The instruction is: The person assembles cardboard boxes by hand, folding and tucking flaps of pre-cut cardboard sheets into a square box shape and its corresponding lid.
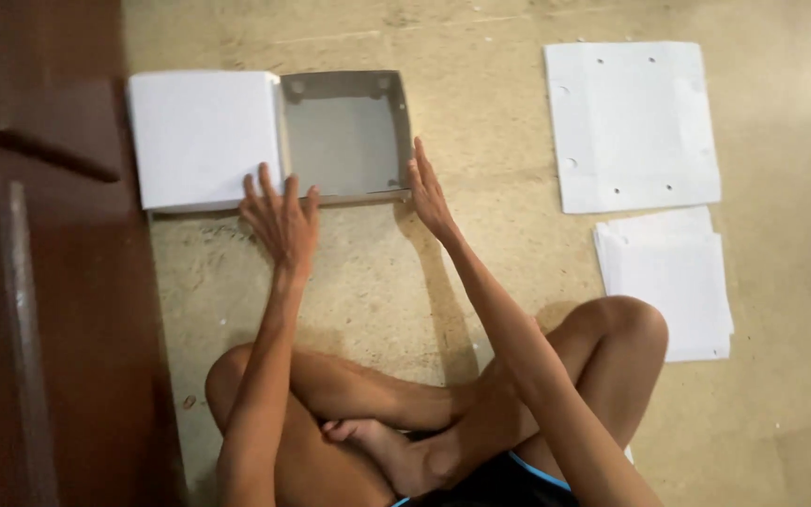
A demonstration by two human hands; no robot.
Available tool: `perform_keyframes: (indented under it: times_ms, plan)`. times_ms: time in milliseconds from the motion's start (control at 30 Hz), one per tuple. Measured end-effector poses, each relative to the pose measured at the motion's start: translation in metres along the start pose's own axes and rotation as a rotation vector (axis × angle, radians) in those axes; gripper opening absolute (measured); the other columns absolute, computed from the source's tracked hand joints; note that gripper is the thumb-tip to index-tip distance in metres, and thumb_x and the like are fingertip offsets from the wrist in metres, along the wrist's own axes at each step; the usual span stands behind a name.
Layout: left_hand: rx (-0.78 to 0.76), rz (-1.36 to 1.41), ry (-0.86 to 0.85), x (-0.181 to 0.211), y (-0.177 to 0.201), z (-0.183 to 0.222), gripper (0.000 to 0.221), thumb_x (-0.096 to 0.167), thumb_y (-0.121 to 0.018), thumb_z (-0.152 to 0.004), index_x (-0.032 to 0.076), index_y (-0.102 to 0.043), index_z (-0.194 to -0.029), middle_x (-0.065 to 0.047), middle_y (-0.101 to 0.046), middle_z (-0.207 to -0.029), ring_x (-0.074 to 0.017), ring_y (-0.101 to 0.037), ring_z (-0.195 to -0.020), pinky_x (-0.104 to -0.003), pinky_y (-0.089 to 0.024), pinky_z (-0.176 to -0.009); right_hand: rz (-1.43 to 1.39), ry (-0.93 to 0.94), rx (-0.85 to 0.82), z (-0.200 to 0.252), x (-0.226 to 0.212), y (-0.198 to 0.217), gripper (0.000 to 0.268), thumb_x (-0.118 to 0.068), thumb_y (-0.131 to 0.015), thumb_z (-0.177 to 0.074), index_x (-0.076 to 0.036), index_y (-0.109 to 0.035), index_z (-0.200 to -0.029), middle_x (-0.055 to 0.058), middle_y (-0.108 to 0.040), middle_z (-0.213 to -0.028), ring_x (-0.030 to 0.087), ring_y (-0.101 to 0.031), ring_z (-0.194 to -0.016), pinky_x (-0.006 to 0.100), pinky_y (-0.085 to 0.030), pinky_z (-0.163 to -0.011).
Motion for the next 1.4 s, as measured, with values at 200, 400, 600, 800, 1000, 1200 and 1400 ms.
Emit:
perform_keyframes:
  times_ms: [200, 400, 600, 800, 1000, 1200, 1400]
  plan:
    - [-0.067, 0.092, 0.026, 0.005, -0.003, -0.002, 0.051, 0.034, -0.062, -0.101, 0.006, -0.052, -0.142, -0.024, -0.037, -0.146, -0.0496, -0.027, -0.135, -0.066, -0.025, -0.103, 0.076, -0.156, -0.161, 0.019, 0.069, 0.067, 0.072, -0.047, -0.070, -0.093, -0.028, -0.034, -0.152, 0.011, -0.048, -0.143, 0.029, -0.049, -0.134, 0.040, -0.043, -0.110]
    - [-0.131, 0.484, 0.172, 0.103, 0.052, 0.017, 0.065, 0.053, -0.045, -0.105, 0.013, -0.025, -0.151, -0.023, -0.016, -0.155, -0.0513, -0.013, -0.141, -0.073, -0.012, -0.108, 0.009, -0.290, -0.509, 0.125, -0.001, 0.244, 0.049, -0.020, -0.057, -0.096, -0.009, -0.048, -0.143, 0.025, -0.058, -0.132, 0.036, -0.060, -0.118, 0.048, -0.050, -0.097]
    - [-0.058, 0.934, -0.302, 0.306, -0.016, 0.081, 0.075, 0.007, -0.077, -0.085, -0.009, -0.030, -0.142, -0.036, -0.040, -0.132, -0.0552, -0.038, -0.123, -0.063, -0.027, -0.106, 0.075, -0.322, 0.575, 0.255, 0.095, 0.448, 0.038, -0.026, -0.068, -0.097, -0.008, -0.058, -0.129, 0.015, -0.061, -0.123, 0.031, -0.060, -0.118, 0.045, -0.053, -0.090]
    - [-0.871, 0.991, -0.558, 0.497, -0.119, 0.164, 0.043, 0.038, -0.061, -0.096, 0.020, -0.052, -0.134, -0.005, -0.045, -0.141, -0.0274, -0.037, -0.142, -0.047, -0.023, -0.117, 0.552, -0.875, 0.721, 0.388, 0.216, 0.502, 0.110, -0.062, -0.085, -0.064, -0.007, -0.037, -0.147, 0.026, -0.037, -0.136, 0.052, -0.036, -0.126, 0.073, -0.041, -0.090]
    - [-0.879, 0.411, -0.765, 0.541, -0.139, 0.163, 0.093, 0.033, -0.092, -0.056, 0.029, -0.047, -0.138, -0.005, -0.027, -0.144, -0.0421, -0.040, -0.123, -0.065, -0.053, -0.083, 0.492, -0.806, 0.702, 0.381, 0.189, 0.508, 0.109, -0.058, -0.087, -0.064, -0.001, -0.039, -0.144, 0.026, -0.037, -0.130, 0.051, -0.033, -0.126, 0.072, -0.035, -0.096]
    - [-0.543, 0.244, -1.104, 0.539, -0.084, 0.147, 0.069, 0.041, -0.087, -0.066, 0.030, -0.055, -0.126, -0.006, -0.036, -0.139, -0.0355, -0.042, -0.127, -0.048, -0.055, -0.092, 0.513, -0.790, 0.709, 0.378, 0.191, 0.520, 0.122, -0.052, -0.093, -0.053, -0.003, -0.034, -0.148, 0.029, -0.030, -0.138, 0.056, -0.035, -0.126, 0.073, -0.040, -0.095]
    - [-0.688, 0.422, -1.015, 0.535, -0.100, 0.146, 0.058, 0.035, -0.085, -0.070, 0.023, -0.055, -0.118, -0.013, -0.041, -0.142, -0.0350, -0.036, -0.135, -0.055, -0.050, -0.097, 0.500, -0.797, 0.611, 0.369, 0.174, 0.518, 0.116, -0.050, -0.092, -0.056, 0.001, -0.037, -0.146, 0.027, -0.032, -0.134, 0.054, -0.032, -0.125, 0.069, -0.041, -0.094]
Point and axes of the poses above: each hand's wrist, its own z-axis away from the middle knuckle, its own y-axis out of the back of the hand, x = y × z, the point moved 7 cm from there along -z, towards the middle knuckle
